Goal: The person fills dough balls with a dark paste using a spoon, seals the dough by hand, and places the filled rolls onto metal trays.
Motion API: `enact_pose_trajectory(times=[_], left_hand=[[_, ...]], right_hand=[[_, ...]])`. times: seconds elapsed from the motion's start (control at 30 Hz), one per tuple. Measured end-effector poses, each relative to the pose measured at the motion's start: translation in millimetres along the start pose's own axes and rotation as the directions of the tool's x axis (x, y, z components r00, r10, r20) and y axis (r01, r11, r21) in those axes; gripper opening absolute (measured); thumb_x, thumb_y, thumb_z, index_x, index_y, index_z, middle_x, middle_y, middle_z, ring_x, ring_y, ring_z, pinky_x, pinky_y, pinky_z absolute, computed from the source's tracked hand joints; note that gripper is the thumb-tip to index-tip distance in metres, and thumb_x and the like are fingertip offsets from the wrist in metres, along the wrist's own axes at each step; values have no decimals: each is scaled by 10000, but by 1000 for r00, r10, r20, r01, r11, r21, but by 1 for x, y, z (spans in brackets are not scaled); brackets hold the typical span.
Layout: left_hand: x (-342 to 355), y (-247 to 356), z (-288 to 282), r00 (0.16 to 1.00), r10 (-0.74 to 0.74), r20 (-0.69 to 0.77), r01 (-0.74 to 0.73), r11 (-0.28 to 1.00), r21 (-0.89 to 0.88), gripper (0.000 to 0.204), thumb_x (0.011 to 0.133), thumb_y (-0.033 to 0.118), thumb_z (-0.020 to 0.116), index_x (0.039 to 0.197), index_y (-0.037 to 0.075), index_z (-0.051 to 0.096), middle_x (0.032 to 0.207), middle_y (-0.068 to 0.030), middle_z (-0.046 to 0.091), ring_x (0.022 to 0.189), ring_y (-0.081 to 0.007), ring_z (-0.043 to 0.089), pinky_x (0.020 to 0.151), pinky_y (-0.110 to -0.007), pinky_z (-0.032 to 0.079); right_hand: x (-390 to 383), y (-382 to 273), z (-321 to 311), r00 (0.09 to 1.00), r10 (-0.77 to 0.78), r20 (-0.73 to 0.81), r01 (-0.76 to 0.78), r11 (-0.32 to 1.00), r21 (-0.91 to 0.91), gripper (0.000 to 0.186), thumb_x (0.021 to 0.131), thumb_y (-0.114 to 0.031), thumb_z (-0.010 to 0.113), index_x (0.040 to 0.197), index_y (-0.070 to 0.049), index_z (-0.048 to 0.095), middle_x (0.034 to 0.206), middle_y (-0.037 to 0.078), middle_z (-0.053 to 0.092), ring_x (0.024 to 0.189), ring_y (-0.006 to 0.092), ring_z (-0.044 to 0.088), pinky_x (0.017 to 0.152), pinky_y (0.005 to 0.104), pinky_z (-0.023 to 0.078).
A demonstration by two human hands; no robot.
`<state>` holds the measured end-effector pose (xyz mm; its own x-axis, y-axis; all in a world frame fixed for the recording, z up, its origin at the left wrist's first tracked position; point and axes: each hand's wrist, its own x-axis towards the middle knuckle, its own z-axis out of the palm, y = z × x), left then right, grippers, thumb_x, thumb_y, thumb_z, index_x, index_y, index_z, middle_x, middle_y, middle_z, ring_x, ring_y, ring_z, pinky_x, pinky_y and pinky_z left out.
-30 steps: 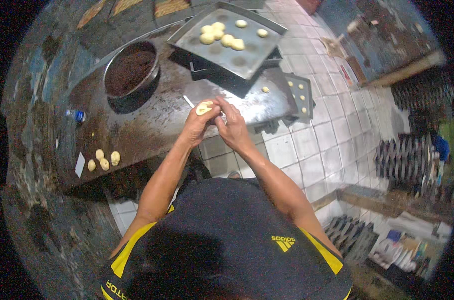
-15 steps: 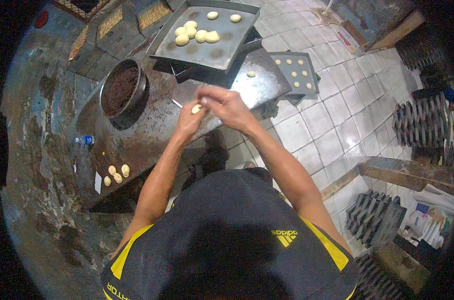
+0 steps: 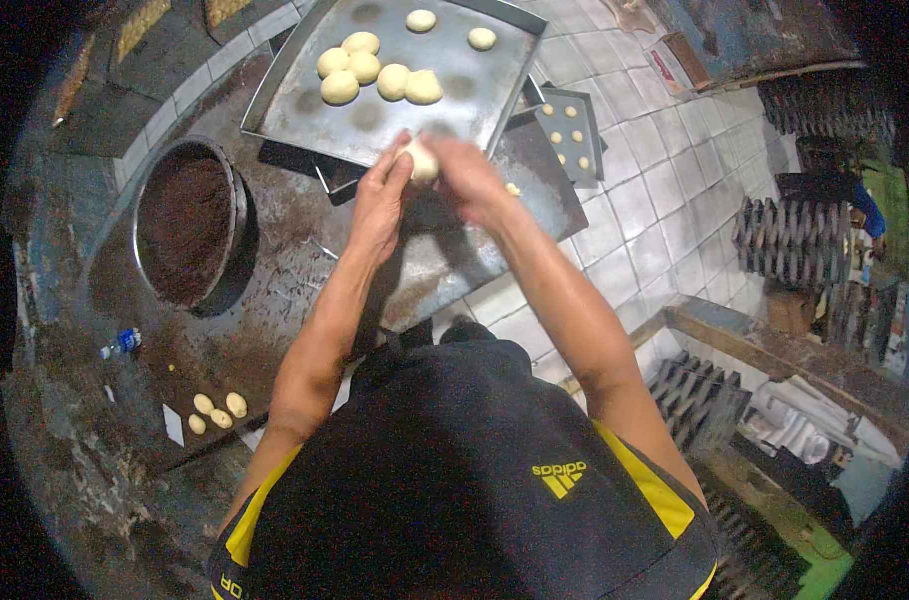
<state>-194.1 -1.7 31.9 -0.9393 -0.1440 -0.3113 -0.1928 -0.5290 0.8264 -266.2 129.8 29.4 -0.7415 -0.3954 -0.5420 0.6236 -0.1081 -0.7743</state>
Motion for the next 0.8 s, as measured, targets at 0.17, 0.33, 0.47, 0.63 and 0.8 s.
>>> enact_pose_trajectory(times=[0.17, 0.33, 0.47, 0.63, 0.8], left_hand=[[41, 24, -59, 986, 167, -30, -157, 967, 200, 516, 975, 39, 637, 1464, -8, 476, 1383, -143, 583, 1189, -204, 588, 1015, -311, 480], [41, 50, -109, 978, 205, -29, -168, 865, 472, 392, 976, 49, 606, 1364, 1, 584, 1293, -149, 638, 1123, -208, 623, 971, -318, 497], [65, 56, -118, 961, 270, 63, -253, 759, 600, 370, 967, 51, 597, 1333, -4, 602, 1313, -184, 629, 1181, -275, 624, 996, -373, 489], [114, 45, -101, 860, 393, 324, -489, 458, 742, 405, 949, 56, 576, 1352, 13, 577, 1413, -198, 552, 1320, -354, 515, 1116, -422, 408], [168, 16, -83, 786, 373, 493, -561, 95, 822, 438, 911, 7, 531, 1348, -24, 535, 1459, -207, 505, 1353, -362, 481, 1111, -441, 413]], right_hand=[[144, -29, -47, 713, -685, -147, -9, 201, -980, 468, 945, -363, 650, 1162, 48, 599, 1208, 264, 595, 1069, 395, 587, 877, 486, 476], [205, 0, -64, 635, -771, 54, 14, -58, -998, 491, 1003, -321, 503, 1302, 69, 517, 1488, 341, 396, 1386, 515, 356, 1153, 578, 284], [217, -2, -61, 755, -656, -16, -128, -124, -984, 536, 1061, -373, 376, 1430, 7, 455, 1572, 276, 326, 1438, 498, 295, 1175, 627, 209], [174, -50, -61, 823, -469, -321, -74, 471, -879, 551, 1017, -474, 454, 1288, -10, 575, 1304, 241, 529, 1249, 377, 493, 1063, 480, 356], [164, -12, -7, 768, -533, -356, -141, 401, -905, 547, 902, -434, 661, 921, 112, 680, 885, 301, 701, 892, 445, 692, 853, 491, 518]])
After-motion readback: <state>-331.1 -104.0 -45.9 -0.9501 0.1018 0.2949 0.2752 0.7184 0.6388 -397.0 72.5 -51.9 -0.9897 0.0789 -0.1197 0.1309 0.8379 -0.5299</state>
